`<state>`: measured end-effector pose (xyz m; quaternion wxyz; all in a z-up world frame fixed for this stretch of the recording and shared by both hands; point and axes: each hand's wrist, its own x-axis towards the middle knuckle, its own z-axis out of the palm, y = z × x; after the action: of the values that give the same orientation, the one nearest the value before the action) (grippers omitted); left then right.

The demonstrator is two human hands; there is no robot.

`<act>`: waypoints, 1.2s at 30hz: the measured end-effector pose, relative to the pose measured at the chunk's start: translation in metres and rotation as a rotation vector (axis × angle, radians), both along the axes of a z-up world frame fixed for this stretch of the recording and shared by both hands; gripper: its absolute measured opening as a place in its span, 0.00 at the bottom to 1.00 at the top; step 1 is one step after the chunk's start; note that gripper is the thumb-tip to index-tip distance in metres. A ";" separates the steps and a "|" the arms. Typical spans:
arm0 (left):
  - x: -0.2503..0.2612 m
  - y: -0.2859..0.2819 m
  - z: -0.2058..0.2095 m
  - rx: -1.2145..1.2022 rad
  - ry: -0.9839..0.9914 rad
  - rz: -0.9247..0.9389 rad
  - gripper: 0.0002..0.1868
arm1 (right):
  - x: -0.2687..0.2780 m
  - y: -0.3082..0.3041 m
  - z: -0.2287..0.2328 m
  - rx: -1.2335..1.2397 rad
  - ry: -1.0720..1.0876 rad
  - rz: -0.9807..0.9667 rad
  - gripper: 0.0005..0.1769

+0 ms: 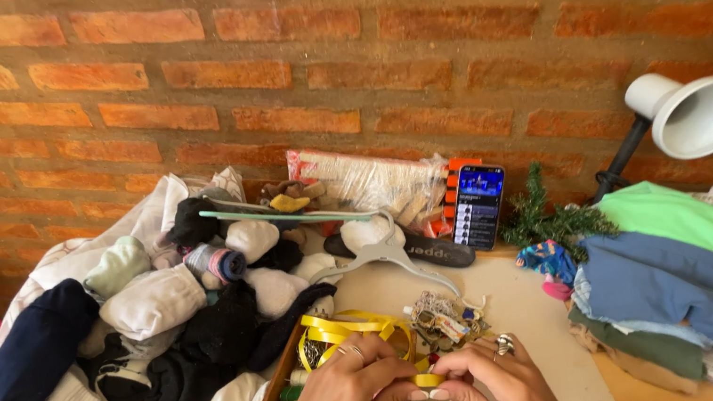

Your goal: A person is seen organizing a small wooden box containing sewing supplies, specifically handling a yellow ribbon and various spools of thread.

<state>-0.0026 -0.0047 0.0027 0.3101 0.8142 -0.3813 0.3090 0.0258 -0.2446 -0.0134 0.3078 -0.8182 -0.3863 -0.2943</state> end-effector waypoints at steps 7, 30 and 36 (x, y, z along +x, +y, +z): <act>0.001 -0.007 0.067 -0.058 0.007 0.128 0.14 | 0.006 0.008 0.062 -0.003 -0.126 -0.042 0.11; 0.038 0.022 0.106 0.136 -0.041 0.042 0.10 | 0.026 0.016 0.115 -0.182 -0.055 0.039 0.14; 0.052 0.017 0.090 -0.167 0.146 -0.001 0.12 | 0.021 0.012 0.120 -0.072 0.277 -0.061 0.11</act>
<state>0.0496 0.0124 0.0928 0.4041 0.8056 -0.3312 0.2794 0.0466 -0.2326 0.1069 0.3197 -0.8728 -0.3254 -0.1736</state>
